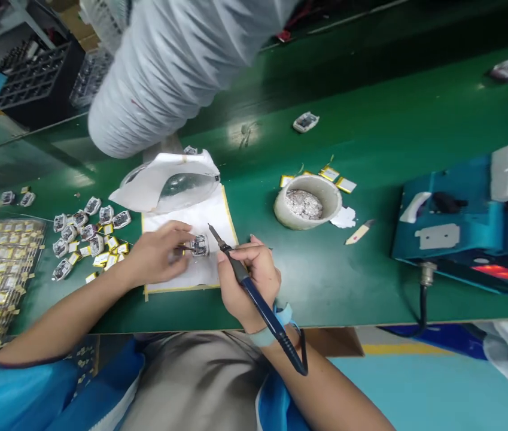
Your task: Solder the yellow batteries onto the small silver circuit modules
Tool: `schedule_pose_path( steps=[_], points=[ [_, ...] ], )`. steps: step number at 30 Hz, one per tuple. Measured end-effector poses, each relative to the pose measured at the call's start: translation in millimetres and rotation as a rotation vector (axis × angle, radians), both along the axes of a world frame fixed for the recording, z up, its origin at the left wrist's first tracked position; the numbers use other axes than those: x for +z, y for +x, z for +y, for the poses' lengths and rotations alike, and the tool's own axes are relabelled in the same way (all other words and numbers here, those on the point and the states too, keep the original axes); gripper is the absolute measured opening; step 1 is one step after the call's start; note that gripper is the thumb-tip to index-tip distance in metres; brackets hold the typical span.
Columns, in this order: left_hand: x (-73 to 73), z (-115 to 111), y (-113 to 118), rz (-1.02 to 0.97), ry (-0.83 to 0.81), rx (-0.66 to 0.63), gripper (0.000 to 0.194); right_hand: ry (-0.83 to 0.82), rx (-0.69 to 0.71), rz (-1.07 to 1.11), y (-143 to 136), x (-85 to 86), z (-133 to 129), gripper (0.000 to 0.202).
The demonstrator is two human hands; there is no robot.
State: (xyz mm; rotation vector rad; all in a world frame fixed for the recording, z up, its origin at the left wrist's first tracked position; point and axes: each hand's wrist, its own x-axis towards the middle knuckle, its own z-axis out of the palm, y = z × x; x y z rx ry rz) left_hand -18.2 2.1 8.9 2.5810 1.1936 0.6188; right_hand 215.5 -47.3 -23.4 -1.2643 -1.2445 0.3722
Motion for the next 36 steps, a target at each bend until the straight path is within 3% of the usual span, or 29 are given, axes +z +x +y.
schedule_pose_path(
  steps=[3, 6, 9, 11, 14, 16, 17, 19, 21, 23, 27, 30, 32, 36],
  points=[
    [-3.4, -9.7, 10.3, 0.184, -0.005, 0.019, 0.027, 0.028, 0.013, 0.005, 4.0, -2.1, -2.0, 0.019],
    [3.8, -18.5, -5.5, 0.146, 0.030, 0.027, 0.032, 0.036, 0.028, 0.017, 8.8, -7.6, -2.6, 0.021],
    [19.4, -17.5, -55.2, 0.004, 0.088, 0.041, 0.039, 0.040, 0.044, 0.052, 11.2, -15.0, -3.5, 0.026],
    [28.7, -4.9, -99.5, -0.075, 0.140, 0.139, 0.035, 0.024, 0.042, 0.073, 11.6, -18.9, -5.1, 0.028],
    [36.7, 27.1, -158.9, 0.000, 0.164, 0.456, 0.026, -0.016, 0.044, 0.081, 12.4, -21.2, -7.2, 0.031],
    [38.5, 46.4, -180.0, 0.112, 0.105, 0.650, 0.030, -0.044, 0.082, 0.079, 13.4, -20.8, -7.3, 0.033],
    [38.6, 53.3, -183.0, 0.157, 0.057, 0.674, 0.034, -0.058, 0.100, 0.080, 13.7, -20.3, -6.9, 0.034],
    [37.4, 62.2, -174.9, 0.213, -0.059, 0.572, 0.036, -0.060, 0.103, 0.074, 13.3, -19.0, -5.6, 0.035],
    [35.1, 67.6, -155.3, 0.238, -0.168, 0.386, 0.032, -0.044, 0.076, 0.037, 11.4, -18.2, -4.1, 0.034],
    [32.3, 72.5, -135.6, 0.268, -0.237, 0.285, 0.029, -0.008, 0.031, 0.012, 9.1, -18.3, -2.8, 0.033],
    [27.8, 72.6, -123.9, 0.289, -0.214, 0.355, 0.030, 0.020, 0.021, 0.018, 6.2, -17.9, -2.5, 0.032],
    [27.1, 47.2, -128.7, 0.180, -0.105, 0.390, 0.025, 0.025, 0.042, 0.003, 3.9, -12.3, -4.2, 0.029],
    [28.1, 20.2, -124.0, 0.080, -0.070, 0.344, 0.022, 0.043, 0.041, 0.004, 2.0, -6.7, -4.2, 0.026],
    [27.4, -24.7, -74.5, 0.040, -0.164, 0.219, 0.025, 0.042, 0.048, -0.009, 0.3, 0.0, -1.7, 0.022]
  ],
)
